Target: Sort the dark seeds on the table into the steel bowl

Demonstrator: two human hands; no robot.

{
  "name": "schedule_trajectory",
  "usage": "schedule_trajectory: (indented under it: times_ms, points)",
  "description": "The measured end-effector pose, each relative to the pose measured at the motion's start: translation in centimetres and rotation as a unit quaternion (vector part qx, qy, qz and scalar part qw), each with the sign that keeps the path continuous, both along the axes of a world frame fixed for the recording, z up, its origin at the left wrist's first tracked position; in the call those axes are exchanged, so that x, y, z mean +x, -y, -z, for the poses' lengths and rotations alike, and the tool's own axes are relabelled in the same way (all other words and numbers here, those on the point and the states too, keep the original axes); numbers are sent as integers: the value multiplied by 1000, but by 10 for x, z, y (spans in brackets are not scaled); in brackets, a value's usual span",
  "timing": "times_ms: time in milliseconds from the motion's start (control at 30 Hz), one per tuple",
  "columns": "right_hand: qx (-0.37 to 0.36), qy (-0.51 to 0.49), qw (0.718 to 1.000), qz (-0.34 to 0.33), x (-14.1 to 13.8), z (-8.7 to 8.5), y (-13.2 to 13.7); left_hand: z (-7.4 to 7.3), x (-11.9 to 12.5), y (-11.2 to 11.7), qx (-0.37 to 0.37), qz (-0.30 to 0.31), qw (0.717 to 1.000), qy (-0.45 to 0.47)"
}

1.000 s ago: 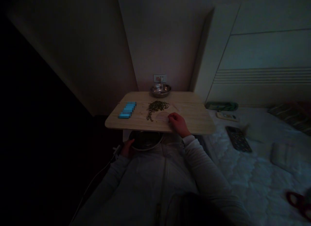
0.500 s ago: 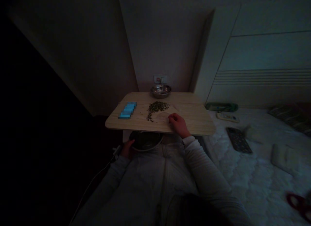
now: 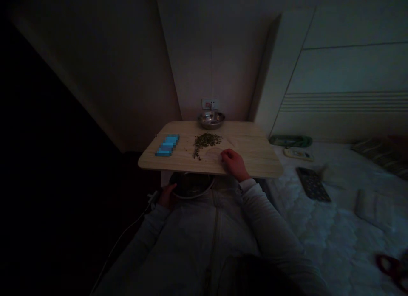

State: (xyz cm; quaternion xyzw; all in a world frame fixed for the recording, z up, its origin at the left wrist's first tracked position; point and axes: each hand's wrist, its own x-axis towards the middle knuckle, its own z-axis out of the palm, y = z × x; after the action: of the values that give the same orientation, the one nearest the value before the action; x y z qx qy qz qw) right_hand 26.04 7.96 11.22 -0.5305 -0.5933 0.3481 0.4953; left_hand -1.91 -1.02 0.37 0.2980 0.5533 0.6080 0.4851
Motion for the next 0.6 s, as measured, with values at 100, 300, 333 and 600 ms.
schedule_trajectory:
  times_ms: [100, 300, 333, 600]
  points:
    - [14, -6, 1000, 2, 0, 2, -1, -8, 6, 1, -2, 14, 1000, 9]
    - [21, -15, 1000, -6, 1, 3, -2, -18, 10, 4, 3, 37, 999, -29]
    - [19, -19, 1000, -8, 1, 3, -2, -17, 10, 4, 6, 43, 999, -30]
    - [24, -8, 1000, 6, 1, 4, -4, -9, 16, 5, 3, 42, 999, 28]
